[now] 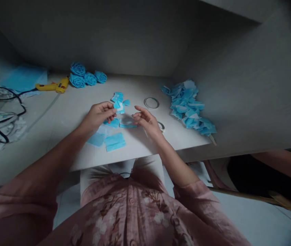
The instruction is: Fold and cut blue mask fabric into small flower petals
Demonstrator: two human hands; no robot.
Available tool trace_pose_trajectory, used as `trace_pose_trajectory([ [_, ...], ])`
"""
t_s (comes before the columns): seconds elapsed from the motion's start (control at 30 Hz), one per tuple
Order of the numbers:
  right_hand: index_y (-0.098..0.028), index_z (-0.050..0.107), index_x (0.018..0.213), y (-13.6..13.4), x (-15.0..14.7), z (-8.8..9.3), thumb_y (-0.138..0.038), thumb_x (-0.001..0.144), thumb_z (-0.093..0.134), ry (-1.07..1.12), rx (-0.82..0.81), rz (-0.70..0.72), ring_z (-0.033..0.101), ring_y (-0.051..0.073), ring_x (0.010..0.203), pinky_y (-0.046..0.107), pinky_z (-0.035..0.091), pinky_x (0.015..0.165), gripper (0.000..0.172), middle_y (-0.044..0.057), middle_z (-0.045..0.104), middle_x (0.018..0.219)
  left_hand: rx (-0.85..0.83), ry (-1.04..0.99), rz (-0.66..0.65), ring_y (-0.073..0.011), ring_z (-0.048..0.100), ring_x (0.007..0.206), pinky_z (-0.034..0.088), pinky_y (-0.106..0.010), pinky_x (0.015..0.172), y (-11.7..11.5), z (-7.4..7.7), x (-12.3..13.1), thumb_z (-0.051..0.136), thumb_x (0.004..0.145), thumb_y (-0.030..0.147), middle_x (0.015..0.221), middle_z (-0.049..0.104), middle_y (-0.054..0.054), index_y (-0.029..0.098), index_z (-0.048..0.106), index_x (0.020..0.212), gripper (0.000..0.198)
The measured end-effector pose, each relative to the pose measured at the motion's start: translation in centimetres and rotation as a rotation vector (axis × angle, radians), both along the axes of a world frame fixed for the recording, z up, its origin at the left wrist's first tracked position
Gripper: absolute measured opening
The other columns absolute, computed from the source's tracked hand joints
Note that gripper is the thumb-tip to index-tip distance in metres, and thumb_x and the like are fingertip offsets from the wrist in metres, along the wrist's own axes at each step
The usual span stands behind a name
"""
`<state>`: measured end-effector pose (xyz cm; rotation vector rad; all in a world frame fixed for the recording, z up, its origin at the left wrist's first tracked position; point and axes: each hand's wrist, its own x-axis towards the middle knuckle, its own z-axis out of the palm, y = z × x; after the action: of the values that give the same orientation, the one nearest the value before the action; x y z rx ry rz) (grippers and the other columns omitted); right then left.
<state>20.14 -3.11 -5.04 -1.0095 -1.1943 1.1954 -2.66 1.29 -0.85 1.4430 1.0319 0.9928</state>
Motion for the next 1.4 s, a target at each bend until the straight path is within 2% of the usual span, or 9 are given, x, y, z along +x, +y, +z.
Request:
trace_pose_trajectory([
  [0.13,-0.021,0.072,0.126,-1.6,3.4,0.4,-0.046,0.084,0.082,-0.073,0.025,-0.096,0.068,0.013,0.080,0.030,0.060,0.079,0.050,0.002,0.076,0.094,0.104,0.144,0.220,-0.0121,0.053,0.058,0.042,-0.025,0.058,1.4,0.4,-1.5,0.073,0.078,0.029,0.068,0.062,0.002,0.021,0.062,0.081,0.013],
  [0.27,-0.023,0.073,0.123,-3.5,5.7,0.6,-0.043,0.087,0.079,-0.154,0.068,-0.139,0.066,0.011,0.074,0.030,0.058,0.077,0.042,0.000,0.075,0.089,0.371,0.555,0.441,-0.0200,0.061,0.077,0.043,-0.030,0.074,3.2,-0.3,-3.2,0.072,0.081,0.023,0.076,0.067,-0.001,0.023,0.067,0.081,0.005],
  [0.4,-0.025,0.076,0.120,-4.3,6.7,0.6,-0.048,0.086,0.080,-0.235,0.073,-0.143,0.069,0.014,0.076,0.033,0.060,0.077,0.041,0.002,0.077,0.090,0.385,0.787,0.309,-0.0249,0.063,0.081,0.037,-0.032,0.070,4.4,-2.0,-4.1,0.079,0.075,0.025,0.080,0.071,-0.005,0.025,0.070,0.073,0.009],
  [0.53,-0.024,0.077,0.119,-4.3,7.1,0.8,-0.050,0.088,0.079,-0.261,0.098,-0.142,0.069,0.014,0.077,0.034,0.061,0.078,0.041,0.003,0.078,0.093,0.260,0.650,0.188,-0.0219,0.063,0.075,0.038,-0.030,0.068,5.2,-3.0,-4.7,0.085,0.070,0.029,0.077,0.075,-0.004,0.025,0.078,0.076,0.010],
  [0.63,-0.022,0.076,0.119,-3.6,6.9,1.1,-0.047,0.087,0.078,-0.236,0.089,-0.141,0.067,0.013,0.075,0.032,0.061,0.076,0.040,0.003,0.078,0.092,0.169,0.579,0.175,-0.0190,0.063,0.070,0.039,-0.028,0.066,5.4,-2.4,-4.7,0.084,0.067,0.024,0.071,0.073,-0.003,0.022,0.079,0.074,0.009],
  [0.87,-0.022,0.074,0.131,0.8,2.8,3.4,-0.036,0.089,0.070,-0.401,0.238,0.034,0.071,0.021,0.111,0.034,0.061,0.086,0.045,0.010,0.079,0.122,0.162,0.517,0.028,-0.0175,0.062,0.071,0.043,-0.027,0.067,2.6,3.7,-1.5,0.079,0.072,0.029,0.075,0.073,-0.002,0.019,0.079,0.077,0.011],
  [1.0,-0.022,0.072,0.136,3.0,0.3,4.4,-0.042,0.092,0.069,-0.374,0.239,0.161,0.070,0.022,0.111,0.035,0.060,0.087,0.049,0.010,0.078,0.123,0.157,0.487,-0.084,-0.0152,0.059,0.068,0.041,-0.025,0.064,1.0,5.7,0.2,0.074,0.073,0.027,0.072,0.070,-0.001,0.018,0.077,0.076,0.010],
  [1.23,-0.019,0.075,0.088,4.5,-0.7,4.9,-0.045,0.084,0.077,-0.350,0.198,0.137,0.055,0.013,0.073,0.028,0.047,0.070,0.027,0.001,0.070,0.082,0.196,0.375,-0.075,-0.0137,0.058,0.065,0.041,-0.025,0.060,0.8,3.6,0.3,0.075,0.077,0.032,0.070,0.069,0.000,0.018,0.078,0.081,0.015],
  [1.4,-0.019,0.071,0.087,6.7,2.1,4.7,-0.042,0.087,0.074,-0.346,0.194,-0.003,0.050,0.011,0.060,0.027,0.041,0.061,0.023,-0.002,0.063,0.070,0.105,0.039,0.055,-0.0122,0.057,0.063,0.048,-0.026,0.065,2.1,2.6,-1.3,0.071,0.087,0.032,0.078,0.068,-0.003,0.016,0.076,0.098,0.020],
])
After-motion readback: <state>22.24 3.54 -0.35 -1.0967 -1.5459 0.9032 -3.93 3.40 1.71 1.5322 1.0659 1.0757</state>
